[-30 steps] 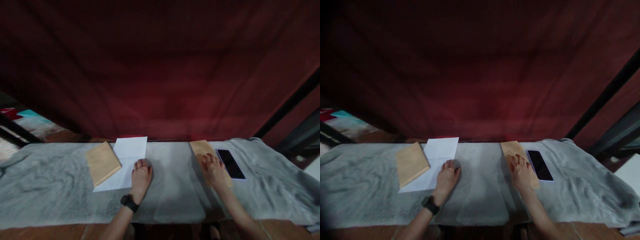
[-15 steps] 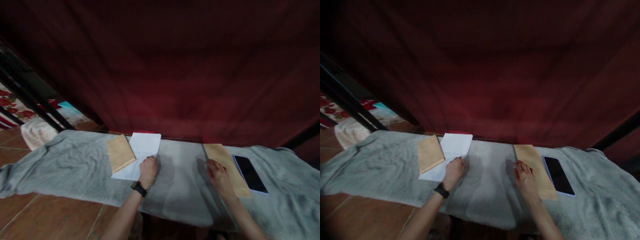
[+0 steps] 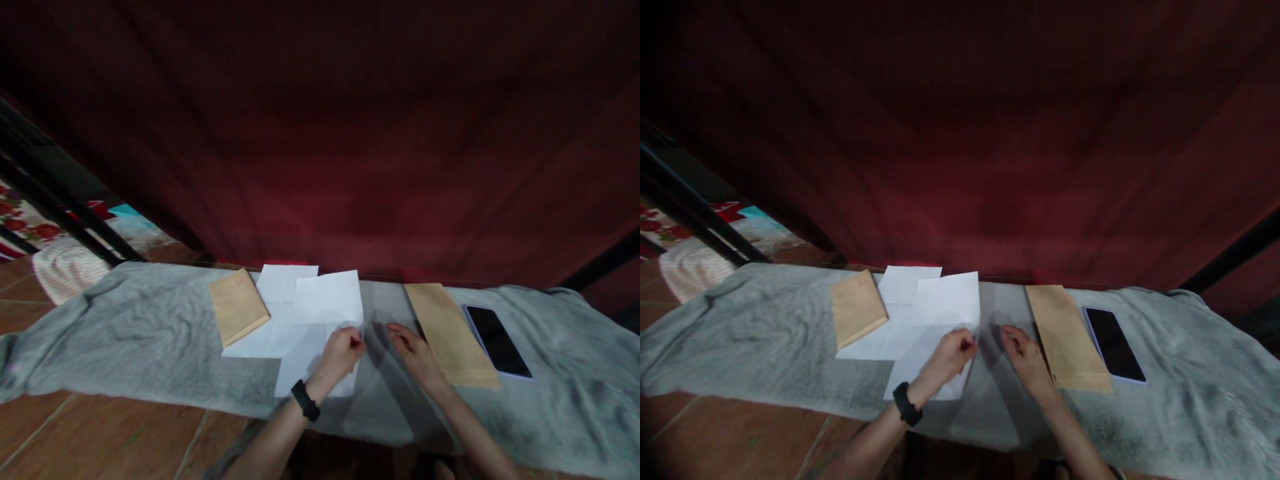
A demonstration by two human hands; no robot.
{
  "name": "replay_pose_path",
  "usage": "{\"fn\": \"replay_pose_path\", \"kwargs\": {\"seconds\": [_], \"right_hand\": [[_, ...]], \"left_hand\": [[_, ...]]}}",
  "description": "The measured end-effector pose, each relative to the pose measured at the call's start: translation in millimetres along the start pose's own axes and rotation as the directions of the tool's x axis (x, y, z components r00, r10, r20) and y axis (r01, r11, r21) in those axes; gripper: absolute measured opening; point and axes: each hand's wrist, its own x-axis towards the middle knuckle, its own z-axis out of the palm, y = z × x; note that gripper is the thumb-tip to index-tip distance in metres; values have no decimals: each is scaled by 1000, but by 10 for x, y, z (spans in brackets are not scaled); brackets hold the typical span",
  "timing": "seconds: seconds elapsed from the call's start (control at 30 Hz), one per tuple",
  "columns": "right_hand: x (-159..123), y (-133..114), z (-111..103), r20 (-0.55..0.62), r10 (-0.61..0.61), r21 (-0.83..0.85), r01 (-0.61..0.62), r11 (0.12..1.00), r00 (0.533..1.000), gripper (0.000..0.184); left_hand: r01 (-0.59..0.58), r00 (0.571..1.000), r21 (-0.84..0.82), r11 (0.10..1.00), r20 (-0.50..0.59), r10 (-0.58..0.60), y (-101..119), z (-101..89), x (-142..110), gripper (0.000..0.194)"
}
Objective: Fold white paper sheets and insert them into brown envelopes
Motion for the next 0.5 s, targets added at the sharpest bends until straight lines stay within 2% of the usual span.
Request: {"fn": "replay_pose_path", "kwargs": {"seconds": [0.07, 0.13, 0.2, 0.27, 0.33, 0.4, 0.5], "right_hand": [[-10, -76, 62, 71, 144, 190, -155, 969, 987, 48], [-15, -114, 89, 117, 194, 276, -219, 936, 974, 48], [-6, -99, 90, 128, 166, 280, -196, 940, 978, 41], [17, -30, 82, 93, 124, 239, -143, 960, 988, 36], [44, 72, 81, 24, 94, 169, -97, 981, 995, 33], [59, 174, 89, -27, 58, 77, -55, 995, 998, 34], [30, 254, 99, -60, 5, -42, -8, 999, 998, 46]], "left_hand": [[-46, 999, -51, 998, 26, 47, 125, 285, -94, 14], [-133, 988, -207, 969, 46, 146, 200, 484, -165, 13], [-189, 969, -350, 918, 83, 231, 216, 576, -196, 13], [-261, 953, -370, 892, 45, 298, 176, 576, -185, 16], [-365, 931, -224, 903, -69, 359, 89, 522, -151, 20], [-415, 897, 37, 909, -152, 415, -28, 465, -120, 32], [-343, 895, 397, 851, -136, 425, -206, 450, -116, 59]]}}
